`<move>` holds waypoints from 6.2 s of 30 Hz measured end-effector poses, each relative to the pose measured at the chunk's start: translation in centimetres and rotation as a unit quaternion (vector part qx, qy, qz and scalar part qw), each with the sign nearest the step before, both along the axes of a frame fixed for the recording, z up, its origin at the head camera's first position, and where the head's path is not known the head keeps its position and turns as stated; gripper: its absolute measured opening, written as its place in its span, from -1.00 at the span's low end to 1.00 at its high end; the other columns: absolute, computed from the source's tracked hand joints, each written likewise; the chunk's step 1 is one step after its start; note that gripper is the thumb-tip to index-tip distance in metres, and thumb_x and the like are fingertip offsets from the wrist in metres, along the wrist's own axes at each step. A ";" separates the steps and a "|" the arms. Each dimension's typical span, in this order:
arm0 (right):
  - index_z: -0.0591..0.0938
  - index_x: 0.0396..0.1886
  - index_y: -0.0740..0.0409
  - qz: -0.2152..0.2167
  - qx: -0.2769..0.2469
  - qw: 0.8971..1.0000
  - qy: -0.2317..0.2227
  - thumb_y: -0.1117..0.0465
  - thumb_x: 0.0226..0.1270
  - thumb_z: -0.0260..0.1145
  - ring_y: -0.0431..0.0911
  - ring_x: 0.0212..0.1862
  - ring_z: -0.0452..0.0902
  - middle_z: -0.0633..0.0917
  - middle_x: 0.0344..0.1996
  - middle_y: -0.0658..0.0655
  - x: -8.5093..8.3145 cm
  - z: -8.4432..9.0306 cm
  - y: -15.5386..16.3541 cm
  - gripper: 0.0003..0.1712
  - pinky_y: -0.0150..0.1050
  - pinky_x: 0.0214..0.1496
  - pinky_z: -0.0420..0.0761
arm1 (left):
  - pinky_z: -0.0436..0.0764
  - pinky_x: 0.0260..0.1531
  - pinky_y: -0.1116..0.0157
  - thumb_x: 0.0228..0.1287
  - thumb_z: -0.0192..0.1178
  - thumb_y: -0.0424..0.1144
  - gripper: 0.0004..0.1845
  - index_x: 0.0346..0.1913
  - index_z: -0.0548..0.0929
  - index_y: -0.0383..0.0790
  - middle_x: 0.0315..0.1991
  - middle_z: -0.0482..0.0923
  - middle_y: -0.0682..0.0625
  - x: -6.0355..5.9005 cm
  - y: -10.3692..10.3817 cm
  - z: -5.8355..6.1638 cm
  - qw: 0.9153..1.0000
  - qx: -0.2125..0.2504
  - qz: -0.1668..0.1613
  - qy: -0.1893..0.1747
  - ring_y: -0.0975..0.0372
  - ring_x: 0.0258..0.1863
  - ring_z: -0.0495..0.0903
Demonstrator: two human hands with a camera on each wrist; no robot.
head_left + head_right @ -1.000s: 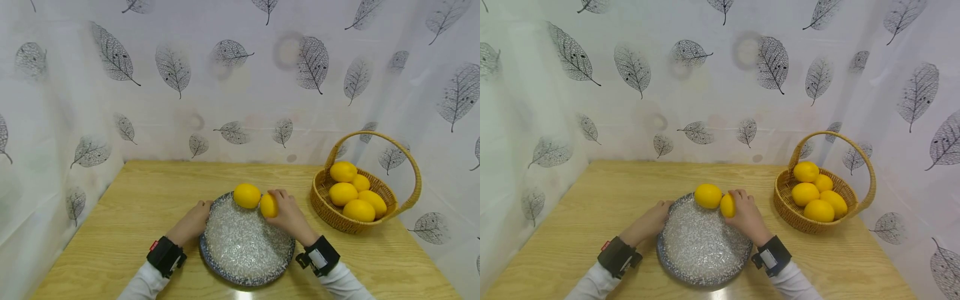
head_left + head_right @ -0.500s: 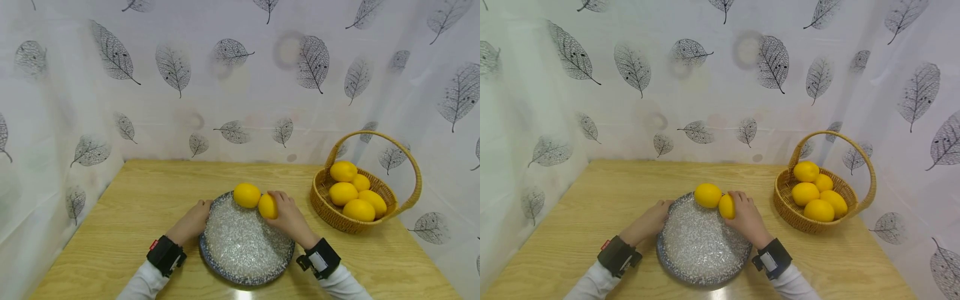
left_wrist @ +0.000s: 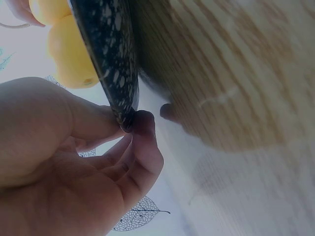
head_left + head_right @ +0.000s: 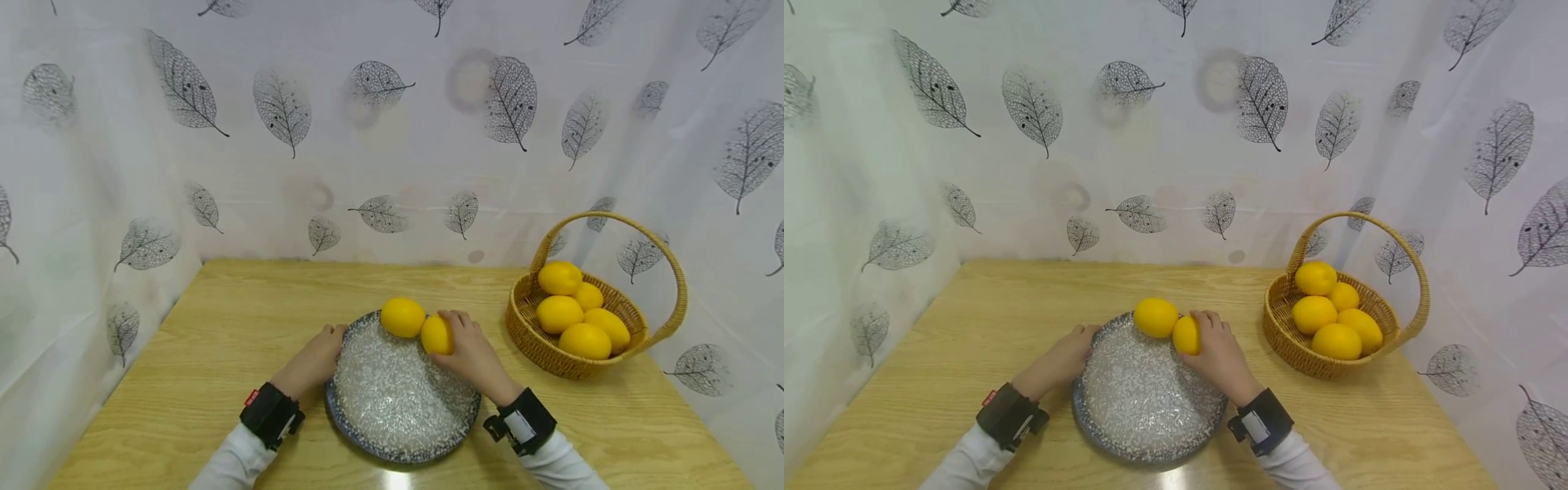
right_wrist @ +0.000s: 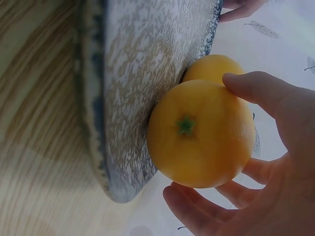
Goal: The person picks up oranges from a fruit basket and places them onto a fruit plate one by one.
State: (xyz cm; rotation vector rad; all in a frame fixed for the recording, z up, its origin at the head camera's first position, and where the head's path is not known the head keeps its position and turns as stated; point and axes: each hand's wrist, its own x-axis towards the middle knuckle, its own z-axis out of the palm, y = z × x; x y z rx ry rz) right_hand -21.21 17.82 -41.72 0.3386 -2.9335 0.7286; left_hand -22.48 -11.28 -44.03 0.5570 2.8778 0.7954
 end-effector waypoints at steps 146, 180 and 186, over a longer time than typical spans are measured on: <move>0.27 0.23 0.71 -0.232 0.141 0.958 -0.090 -0.05 0.41 0.24 0.70 0.01 0.34 0.29 0.07 0.80 -0.3 3.0 18.7 -0.14 0.46 -0.19 0.53 | 0.61 0.11 -0.04 0.37 0.17 -0.46 -0.45 0.38 0.38 -0.55 0.06 0.50 -0.37 0.0 0.2 -0.1 1.000 0.003 0.004 -0.009 -0.06 0.03 0.56; 0.23 0.26 0.67 -0.243 0.117 0.958 -0.101 -0.13 0.29 0.39 0.68 0.02 0.35 0.32 0.04 0.74 -0.1 2.5 18.6 0.01 0.41 -0.20 0.55 | 0.62 0.10 -0.05 0.39 0.14 -0.49 -0.47 0.38 0.37 -0.56 0.10 0.50 -0.42 -0.2 0.1 -0.6 1.000 0.004 -0.002 0.001 -0.11 0.07 0.57; 0.26 0.22 0.67 -0.250 0.118 0.958 -0.081 -0.11 0.26 0.41 0.67 -0.01 0.37 0.35 0.01 0.72 -0.1 2.3 18.6 -0.02 0.40 -0.23 0.56 | 0.64 0.06 -0.06 0.37 0.14 -0.50 -0.48 0.35 0.37 -0.59 0.05 0.50 -0.42 0.0 0.1 -0.3 1.000 0.009 -0.008 0.011 -0.11 0.01 0.59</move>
